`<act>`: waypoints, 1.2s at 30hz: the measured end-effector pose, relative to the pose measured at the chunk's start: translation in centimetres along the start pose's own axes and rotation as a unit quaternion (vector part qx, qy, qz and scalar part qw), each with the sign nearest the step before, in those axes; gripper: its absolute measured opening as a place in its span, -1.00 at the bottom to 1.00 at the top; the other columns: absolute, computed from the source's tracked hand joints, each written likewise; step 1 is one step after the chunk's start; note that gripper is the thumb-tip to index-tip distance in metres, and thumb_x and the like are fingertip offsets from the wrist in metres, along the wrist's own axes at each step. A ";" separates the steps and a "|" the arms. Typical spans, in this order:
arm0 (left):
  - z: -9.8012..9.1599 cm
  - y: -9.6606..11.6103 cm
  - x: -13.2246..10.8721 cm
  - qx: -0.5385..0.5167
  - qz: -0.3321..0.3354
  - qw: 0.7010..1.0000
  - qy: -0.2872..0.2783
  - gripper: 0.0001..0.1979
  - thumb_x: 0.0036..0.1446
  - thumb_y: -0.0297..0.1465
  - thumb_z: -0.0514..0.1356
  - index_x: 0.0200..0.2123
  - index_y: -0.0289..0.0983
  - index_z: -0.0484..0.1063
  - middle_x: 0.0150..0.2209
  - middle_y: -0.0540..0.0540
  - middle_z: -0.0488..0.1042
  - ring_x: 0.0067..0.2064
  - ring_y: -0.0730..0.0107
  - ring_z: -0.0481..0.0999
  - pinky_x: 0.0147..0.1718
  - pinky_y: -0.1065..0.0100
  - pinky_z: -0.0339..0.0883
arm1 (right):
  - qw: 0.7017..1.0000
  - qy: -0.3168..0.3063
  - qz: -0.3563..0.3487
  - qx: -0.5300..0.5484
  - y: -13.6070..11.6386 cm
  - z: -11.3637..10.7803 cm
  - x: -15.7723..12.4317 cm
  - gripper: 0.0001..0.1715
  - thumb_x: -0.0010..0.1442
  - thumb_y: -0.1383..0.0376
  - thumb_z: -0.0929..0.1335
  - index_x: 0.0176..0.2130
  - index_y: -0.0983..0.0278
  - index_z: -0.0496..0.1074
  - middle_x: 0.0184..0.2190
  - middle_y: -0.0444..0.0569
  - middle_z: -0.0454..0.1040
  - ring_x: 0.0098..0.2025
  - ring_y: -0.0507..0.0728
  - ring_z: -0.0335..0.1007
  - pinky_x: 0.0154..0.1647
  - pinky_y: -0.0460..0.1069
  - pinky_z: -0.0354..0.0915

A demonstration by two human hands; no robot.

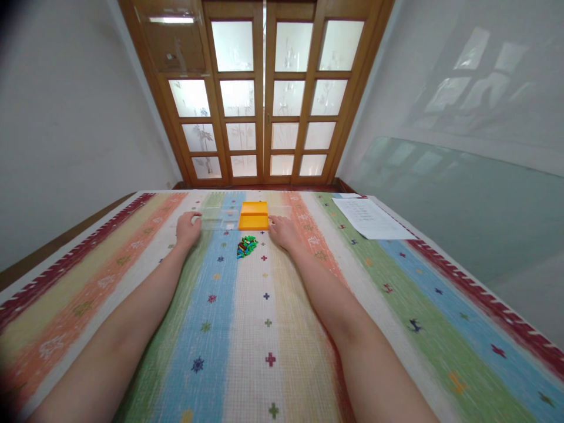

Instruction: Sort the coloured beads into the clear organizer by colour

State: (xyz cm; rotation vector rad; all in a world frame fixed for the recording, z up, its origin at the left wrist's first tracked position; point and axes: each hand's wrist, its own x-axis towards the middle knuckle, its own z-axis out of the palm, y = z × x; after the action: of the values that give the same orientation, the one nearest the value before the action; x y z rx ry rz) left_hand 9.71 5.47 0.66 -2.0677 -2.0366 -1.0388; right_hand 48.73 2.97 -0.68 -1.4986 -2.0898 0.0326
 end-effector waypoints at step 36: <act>-3.3 -6.3 -0.4 0.093 -0.148 0.983 -0.046 -0.26 0.13 0.01 0.21 0.25 -0.34 0.38 0.18 -0.41 0.45 0.20 -0.22 0.41 0.19 -0.07 0.26 | 0.998 0.038 -0.014 0.041 -0.3 0.0 0.1 -0.67 0.38 0.32 0.31 0.06 0.27 0.55 -0.02 0.09 0.61 0.02 0.22 0.48 0.13 0.11 0.31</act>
State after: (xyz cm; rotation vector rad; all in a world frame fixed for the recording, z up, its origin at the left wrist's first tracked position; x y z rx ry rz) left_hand 2.71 4.32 0.49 -1.7902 -2.4380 -0.7592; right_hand 48.46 2.91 -0.52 -1.3991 -2.0242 0.0490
